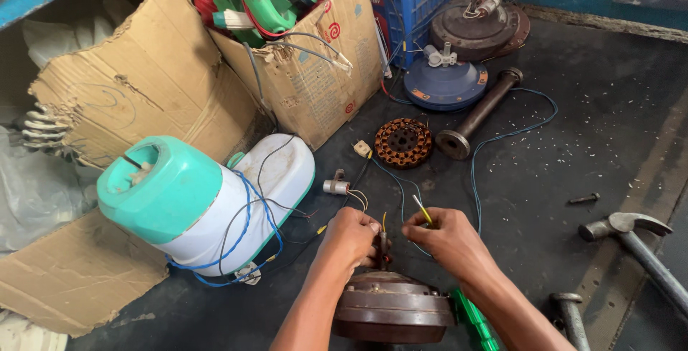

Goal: The person works on a disassembled ceiling fan motor on a workshop bench, first handling the round motor housing, then twisting and connecting the fan's wires by hand and with a screwdriver, occasionally repositioning the housing while routing the wires.

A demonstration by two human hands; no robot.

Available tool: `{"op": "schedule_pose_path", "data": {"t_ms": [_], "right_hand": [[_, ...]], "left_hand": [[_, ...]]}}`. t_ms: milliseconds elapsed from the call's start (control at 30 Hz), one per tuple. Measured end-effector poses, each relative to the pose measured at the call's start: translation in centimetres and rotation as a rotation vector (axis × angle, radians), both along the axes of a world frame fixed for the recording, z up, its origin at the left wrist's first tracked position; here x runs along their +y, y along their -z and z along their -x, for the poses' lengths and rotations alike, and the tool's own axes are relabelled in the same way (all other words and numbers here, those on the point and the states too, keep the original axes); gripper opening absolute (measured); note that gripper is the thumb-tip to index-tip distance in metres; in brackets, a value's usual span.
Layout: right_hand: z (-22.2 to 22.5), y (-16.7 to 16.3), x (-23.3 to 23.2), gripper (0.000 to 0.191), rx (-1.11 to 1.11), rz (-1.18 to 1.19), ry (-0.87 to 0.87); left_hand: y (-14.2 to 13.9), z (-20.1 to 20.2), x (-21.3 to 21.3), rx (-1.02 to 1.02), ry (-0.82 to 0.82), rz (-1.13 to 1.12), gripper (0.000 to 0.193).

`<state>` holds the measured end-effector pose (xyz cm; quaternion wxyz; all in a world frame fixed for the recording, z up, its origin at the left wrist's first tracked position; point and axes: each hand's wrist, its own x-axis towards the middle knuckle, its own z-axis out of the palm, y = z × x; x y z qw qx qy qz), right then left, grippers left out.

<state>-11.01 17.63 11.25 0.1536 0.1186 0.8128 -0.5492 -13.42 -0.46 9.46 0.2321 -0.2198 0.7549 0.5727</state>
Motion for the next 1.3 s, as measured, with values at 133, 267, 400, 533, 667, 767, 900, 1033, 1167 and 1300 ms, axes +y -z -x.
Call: {"op": "schedule_pose_path", "data": {"t_ms": [133,267,400,533,667,767,900,1033,1167,1300], "right_hand": [[0.4,-0.4,-1.4,0.028,0.06,-0.003,-0.044],[0.6,-1.2,-2.4,0.027,0.057,-0.187,-0.092],[1.1,-1.5,-2.7,0.029,0.001,-0.204,-0.07],[1.9,-1.0,-2.9,0.032,-0.044,-0.226,-0.064],[2.8,-0.2,-2.9,0.039,-0.112,-0.256,-0.082],[3.3,0.4,-2.8,0.041,-0.071,-0.289,-0.091],[4.0,1.3,-2.5,0.043,-0.134,-0.329,-0.121],[4.5,2.3,-1.8,0.042,-0.086,-0.204,-0.139],[4.7,3.1,-1.4,0.041,-0.133,-0.171,-0.13],[4.5,3.9,-1.7,0.049,-0.127,-0.167,-0.106]], "left_hand": [[-0.2,-0.1,0.5,0.12,0.043,0.212,0.017],[-0.3,-0.1,1.0,0.145,0.047,0.373,0.014],[-0.6,-0.1,1.0,0.116,0.045,0.409,0.015],[-0.7,-0.2,1.2,0.123,0.04,0.451,0.016],[-0.8,-0.3,1.5,0.134,0.048,0.508,0.018],[-1.1,-0.3,1.8,0.204,0.082,0.575,0.017],[-2.0,-0.4,2.3,0.127,0.106,0.579,0.016],[-2.6,-0.5,2.8,0.115,0.121,0.607,0.016],[-2.6,-0.8,3.2,0.173,0.126,0.611,0.017],[-2.1,-0.8,3.3,0.155,0.115,0.607,0.017]]}}
